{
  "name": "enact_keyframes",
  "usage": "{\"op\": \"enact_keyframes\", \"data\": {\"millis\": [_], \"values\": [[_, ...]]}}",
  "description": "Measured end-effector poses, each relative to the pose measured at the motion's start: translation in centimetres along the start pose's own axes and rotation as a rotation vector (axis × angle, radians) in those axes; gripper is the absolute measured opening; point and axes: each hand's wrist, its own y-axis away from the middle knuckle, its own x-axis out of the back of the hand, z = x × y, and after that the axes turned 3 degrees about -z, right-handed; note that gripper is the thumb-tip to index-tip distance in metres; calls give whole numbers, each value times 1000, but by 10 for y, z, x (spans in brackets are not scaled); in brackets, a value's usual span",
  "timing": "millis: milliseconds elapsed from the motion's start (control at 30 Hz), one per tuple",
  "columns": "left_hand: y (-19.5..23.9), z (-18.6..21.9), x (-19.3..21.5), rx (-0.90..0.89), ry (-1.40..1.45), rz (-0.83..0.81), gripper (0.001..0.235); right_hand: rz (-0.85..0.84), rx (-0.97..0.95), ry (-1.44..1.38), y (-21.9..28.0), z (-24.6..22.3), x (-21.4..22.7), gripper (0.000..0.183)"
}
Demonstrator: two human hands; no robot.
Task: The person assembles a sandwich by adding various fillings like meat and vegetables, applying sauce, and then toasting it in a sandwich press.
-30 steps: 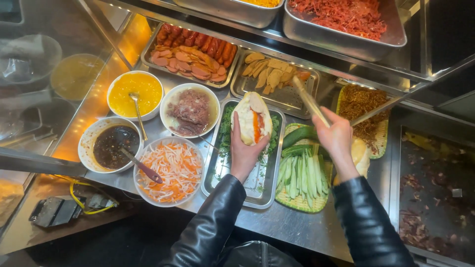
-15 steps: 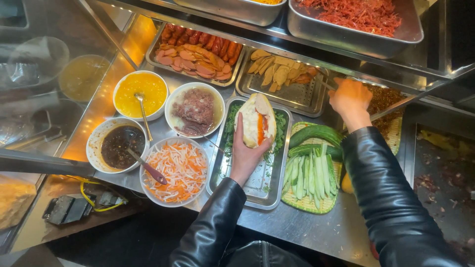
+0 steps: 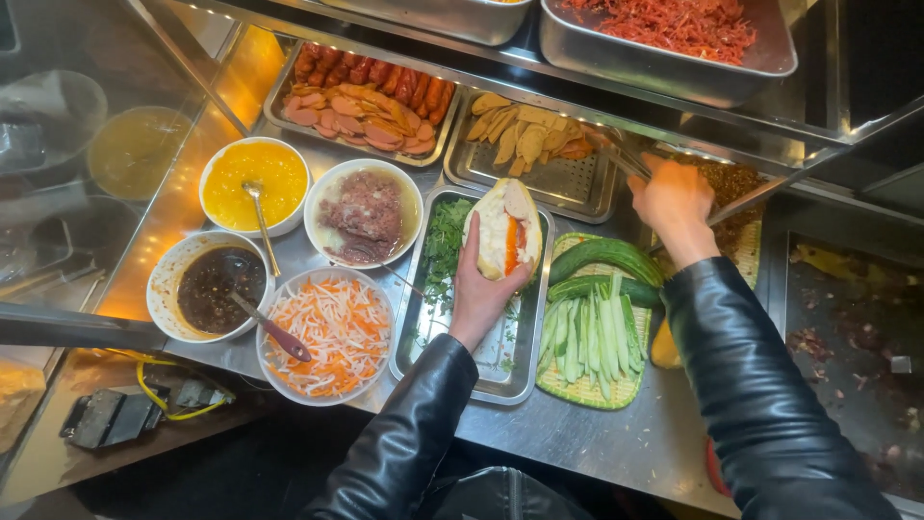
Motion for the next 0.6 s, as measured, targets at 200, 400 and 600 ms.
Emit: {"op": "enact_keyframes", "data": {"millis": [200,400,600], "values": [[6,2,-2,7,-87,-6,110,27,16,-17,-3,-2,-10,36],[4,-1,-1,-13,-106,1,109,84,-59,-192,55,-6,-3,33],[-21,-27,-3,-70,-145,24,112,-62,105,-779,144,-6,53,34]]}}
